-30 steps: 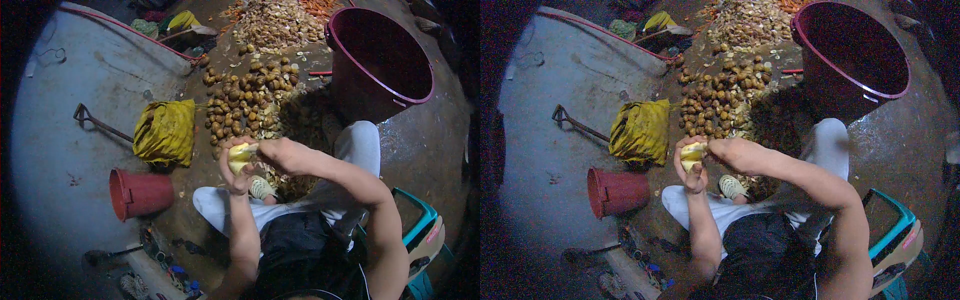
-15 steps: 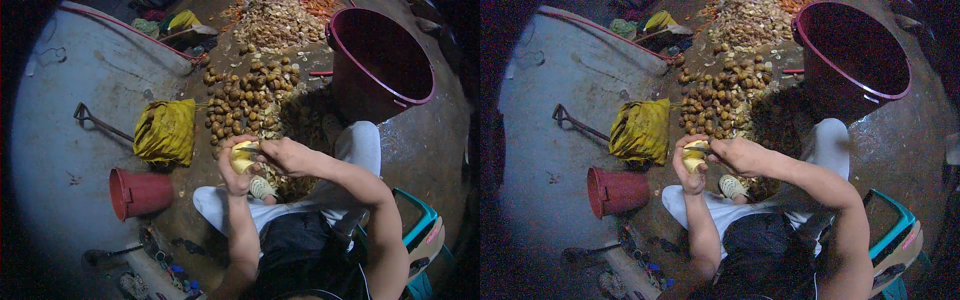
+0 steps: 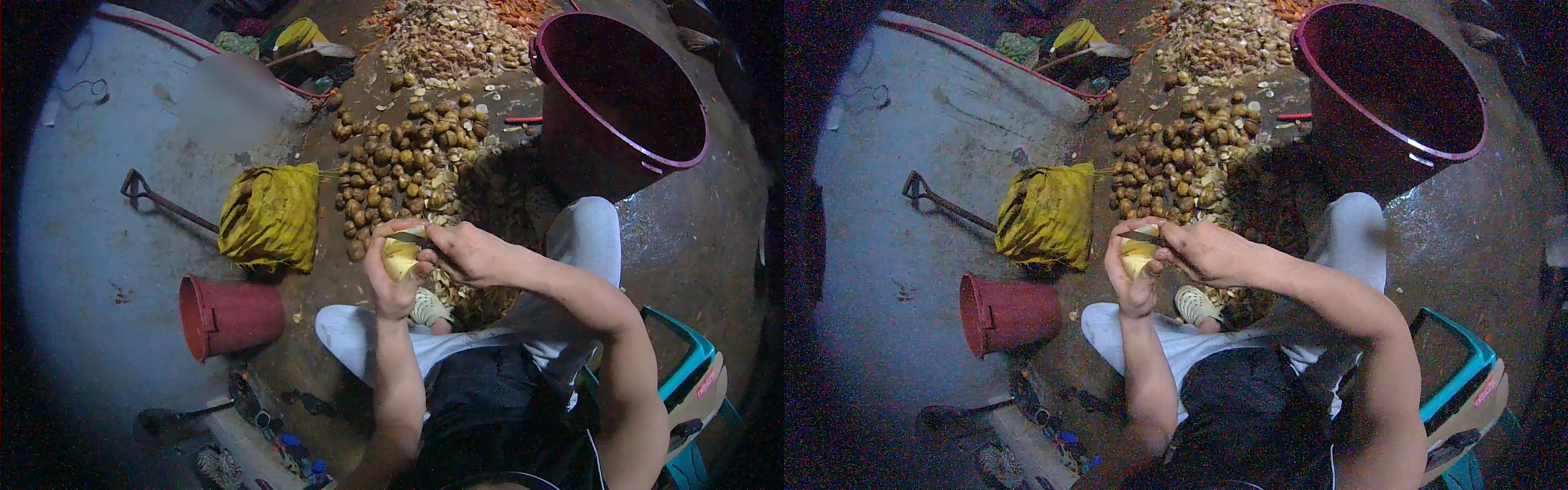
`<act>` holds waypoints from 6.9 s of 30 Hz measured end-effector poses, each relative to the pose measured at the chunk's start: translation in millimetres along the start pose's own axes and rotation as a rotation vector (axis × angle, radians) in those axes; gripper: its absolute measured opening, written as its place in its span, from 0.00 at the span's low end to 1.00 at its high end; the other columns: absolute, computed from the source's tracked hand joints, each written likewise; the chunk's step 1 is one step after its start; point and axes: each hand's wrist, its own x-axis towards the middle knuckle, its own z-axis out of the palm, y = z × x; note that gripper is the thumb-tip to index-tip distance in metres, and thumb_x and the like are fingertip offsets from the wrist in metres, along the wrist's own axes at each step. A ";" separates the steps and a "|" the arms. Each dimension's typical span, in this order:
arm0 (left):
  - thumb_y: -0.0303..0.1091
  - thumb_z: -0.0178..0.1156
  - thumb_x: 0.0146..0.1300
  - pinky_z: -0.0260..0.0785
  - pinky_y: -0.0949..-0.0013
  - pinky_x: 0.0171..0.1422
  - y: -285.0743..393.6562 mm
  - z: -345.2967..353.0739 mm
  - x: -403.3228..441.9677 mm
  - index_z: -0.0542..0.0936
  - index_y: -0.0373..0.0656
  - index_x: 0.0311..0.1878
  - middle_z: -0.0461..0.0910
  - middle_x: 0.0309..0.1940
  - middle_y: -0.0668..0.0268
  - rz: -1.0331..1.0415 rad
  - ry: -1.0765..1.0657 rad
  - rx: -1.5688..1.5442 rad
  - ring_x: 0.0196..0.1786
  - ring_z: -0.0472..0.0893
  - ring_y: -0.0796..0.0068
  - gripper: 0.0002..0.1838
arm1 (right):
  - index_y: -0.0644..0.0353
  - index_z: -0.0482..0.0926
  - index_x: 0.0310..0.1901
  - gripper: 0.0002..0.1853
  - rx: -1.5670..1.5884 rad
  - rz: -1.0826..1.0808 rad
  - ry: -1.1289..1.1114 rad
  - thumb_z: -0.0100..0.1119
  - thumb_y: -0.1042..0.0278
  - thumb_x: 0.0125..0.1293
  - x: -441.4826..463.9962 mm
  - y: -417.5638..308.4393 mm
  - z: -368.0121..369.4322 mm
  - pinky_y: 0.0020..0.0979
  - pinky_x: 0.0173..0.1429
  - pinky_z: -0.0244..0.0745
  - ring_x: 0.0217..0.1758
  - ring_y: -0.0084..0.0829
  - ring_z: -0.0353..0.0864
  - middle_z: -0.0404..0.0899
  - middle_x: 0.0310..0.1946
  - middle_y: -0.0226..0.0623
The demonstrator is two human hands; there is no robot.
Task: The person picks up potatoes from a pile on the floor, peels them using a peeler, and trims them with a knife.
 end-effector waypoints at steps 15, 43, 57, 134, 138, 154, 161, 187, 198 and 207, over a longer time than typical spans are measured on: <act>0.45 0.74 0.53 0.68 0.67 0.59 -0.7 4.1 -2.0 0.70 0.32 0.54 0.76 0.53 0.54 0.041 0.010 0.013 0.52 0.76 0.69 0.34 | 0.68 0.62 0.44 0.14 -0.050 -0.002 -0.123 0.51 0.71 0.62 -1.9 6.1 1.2 0.53 0.36 0.72 0.35 0.60 0.79 0.76 0.25 0.56; 0.47 0.81 0.38 0.70 0.73 0.53 -6.7 -27.6 -2.0 0.72 0.35 0.58 0.76 0.55 0.58 0.113 0.034 0.066 0.53 0.76 0.72 0.45 | 0.63 0.76 0.31 0.16 0.118 0.022 0.240 0.50 0.59 0.71 -7.6 32.5 -19.3 0.44 0.27 0.67 0.23 0.53 0.75 0.71 0.18 0.51; 0.51 0.80 0.40 0.70 0.75 0.41 -1.5 -26.3 -0.9 0.70 0.35 0.59 0.75 0.55 0.55 0.093 0.099 -0.008 0.42 0.76 0.78 0.47 | 0.67 0.78 0.38 0.26 -0.076 0.243 0.109 0.67 0.47 0.55 5.5 12.9 -22.7 0.44 0.32 0.75 0.25 0.52 0.79 0.75 0.18 0.53; 0.69 0.76 0.31 0.67 0.62 0.62 -13.1 18.4 -2.5 0.65 0.39 0.55 0.77 0.50 0.53 0.148 0.267 -0.026 0.55 0.76 0.64 0.55 | 0.63 0.77 0.36 0.12 -0.286 0.255 -0.038 0.66 0.66 0.53 -2.8 15.4 9.9 0.46 0.38 0.76 0.32 0.54 0.79 0.78 0.25 0.49; 0.70 0.75 0.32 0.67 0.61 0.63 -13.6 16.6 -1.9 0.65 0.39 0.56 0.76 0.51 0.53 0.175 0.267 -0.001 0.55 0.76 0.63 0.55 | 0.63 0.77 0.33 0.12 -0.253 0.204 -0.029 0.68 0.67 0.50 -0.7 12.1 1.1 0.45 0.38 0.76 0.33 0.53 0.80 0.78 0.24 0.49; 0.71 0.72 0.31 0.74 0.66 0.57 -28.5 6.0 -6.5 0.67 0.41 0.56 0.76 0.51 0.60 -0.093 0.162 -0.198 0.52 0.78 0.68 0.54 | 0.65 0.79 0.38 0.14 0.086 -0.162 0.373 0.66 0.69 0.49 0.7 5.8 -12.5 0.36 0.39 0.77 0.33 0.45 0.83 0.79 0.26 0.45; 0.75 0.62 0.46 0.72 0.73 0.46 -32.2 10.6 -9.4 0.67 0.41 0.56 0.75 0.47 0.63 -0.256 0.115 -0.353 0.43 0.77 0.76 0.48 | 0.62 0.79 0.43 0.15 0.157 0.132 0.457 0.63 0.70 0.52 -1.9 20.5 -25.3 0.40 0.42 0.78 0.36 0.51 0.82 0.80 0.27 0.50; 0.22 0.66 0.55 0.67 0.65 0.64 -24.9 7.6 -12.9 0.68 0.35 0.61 0.70 0.58 0.58 0.063 0.100 0.369 0.58 0.74 0.67 0.30 | 0.62 0.69 0.62 0.36 0.474 0.086 0.035 0.70 0.71 0.48 0.5 41.0 -9.6 0.31 0.60 0.71 0.54 0.28 0.76 0.79 0.51 0.37; 0.19 0.68 0.48 0.67 0.64 0.65 -18.9 10.1 -16.6 0.71 0.36 0.58 0.70 0.57 0.62 0.107 0.144 0.284 0.60 0.72 0.68 0.30 | 0.63 0.70 0.62 0.33 0.791 0.127 -0.004 0.67 0.74 0.52 2.2 40.3 -14.3 0.33 0.67 0.66 0.60 0.28 0.73 0.76 0.56 0.37; 0.13 0.66 0.43 0.66 0.63 0.66 -18.0 16.4 -20.1 0.72 0.37 0.55 0.71 0.57 0.59 0.210 0.221 0.430 0.61 0.72 0.65 0.31 | 0.63 0.70 0.62 0.34 0.802 0.096 0.003 0.70 0.72 0.51 3.7 35.2 -23.1 0.31 0.65 0.67 0.58 0.25 0.73 0.76 0.55 0.35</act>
